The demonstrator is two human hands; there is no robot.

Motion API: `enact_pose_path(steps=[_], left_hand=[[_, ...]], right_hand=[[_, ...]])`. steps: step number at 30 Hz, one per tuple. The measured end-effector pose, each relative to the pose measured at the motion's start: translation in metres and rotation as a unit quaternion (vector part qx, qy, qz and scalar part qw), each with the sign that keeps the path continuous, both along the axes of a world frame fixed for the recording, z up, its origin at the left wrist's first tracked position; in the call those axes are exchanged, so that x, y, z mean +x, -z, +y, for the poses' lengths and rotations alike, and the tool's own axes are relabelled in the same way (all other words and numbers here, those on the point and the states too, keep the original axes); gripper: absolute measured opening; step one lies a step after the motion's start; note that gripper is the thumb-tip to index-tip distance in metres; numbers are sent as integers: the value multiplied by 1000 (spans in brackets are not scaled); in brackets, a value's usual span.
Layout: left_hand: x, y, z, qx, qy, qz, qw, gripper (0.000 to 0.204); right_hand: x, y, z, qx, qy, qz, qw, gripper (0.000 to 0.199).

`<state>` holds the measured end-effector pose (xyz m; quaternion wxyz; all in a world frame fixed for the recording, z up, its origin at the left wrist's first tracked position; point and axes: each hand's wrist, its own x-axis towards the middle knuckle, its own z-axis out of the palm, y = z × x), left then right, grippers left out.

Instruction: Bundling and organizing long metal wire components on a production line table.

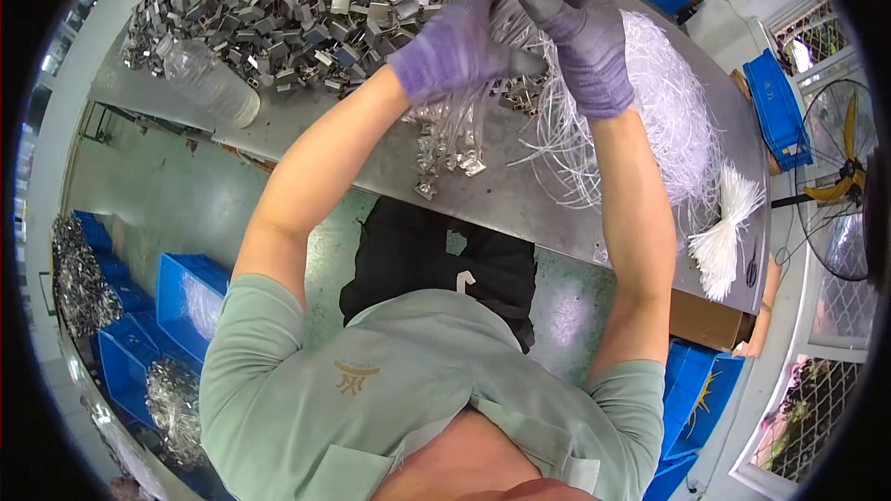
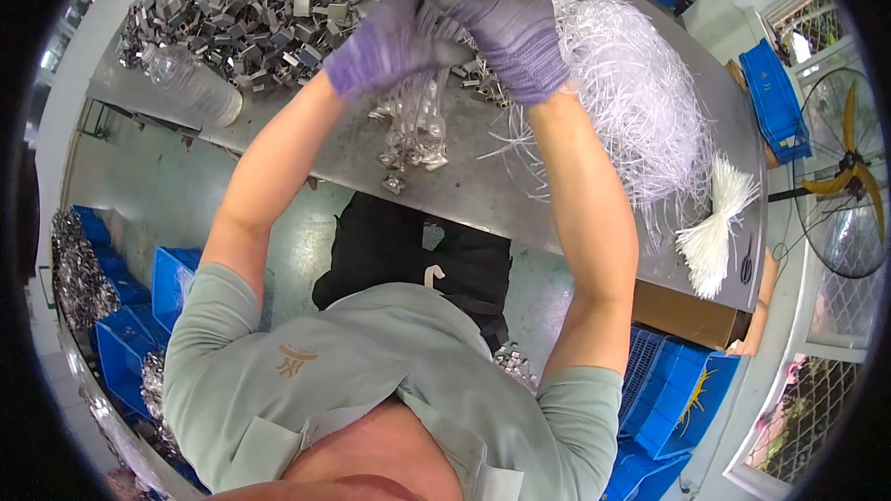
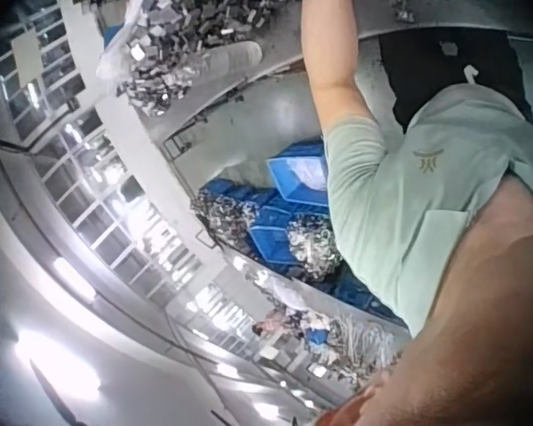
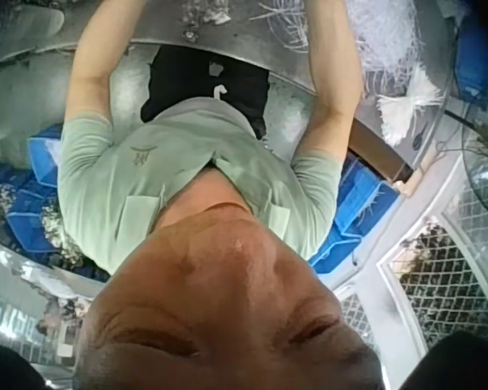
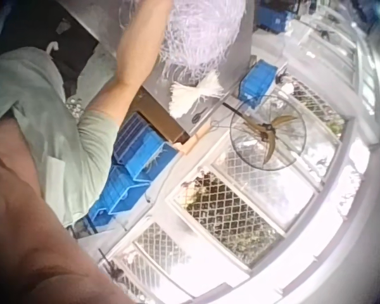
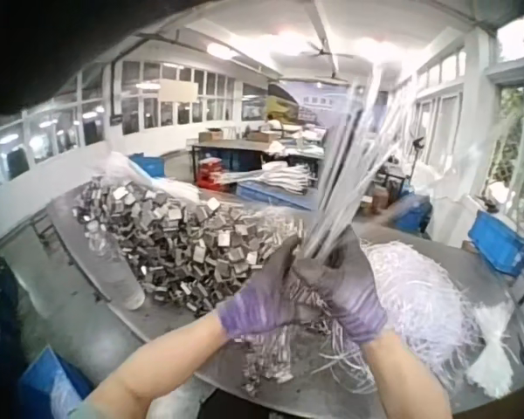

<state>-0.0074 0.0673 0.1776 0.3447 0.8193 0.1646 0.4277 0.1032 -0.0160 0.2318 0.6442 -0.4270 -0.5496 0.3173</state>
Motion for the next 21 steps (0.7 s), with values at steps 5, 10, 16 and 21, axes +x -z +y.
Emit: enact_pose_path(steps=[5,10,16,21], left_hand=[[8,7,46,418,-99,163,888,28],[30,11,53,439,-155,310,829,23],[36,19,77,397,-137,154,894,21],[31,-41,81,431,-9,-38,901,21]], right_hand=[[-17,-5,12,24,71,-51,996,57],[-9,-8,23,16,172,-198,965,45],[-6,-22,30,-20,248,-296,922,43],[-3,-49,37,57,72,-147,985,41]])
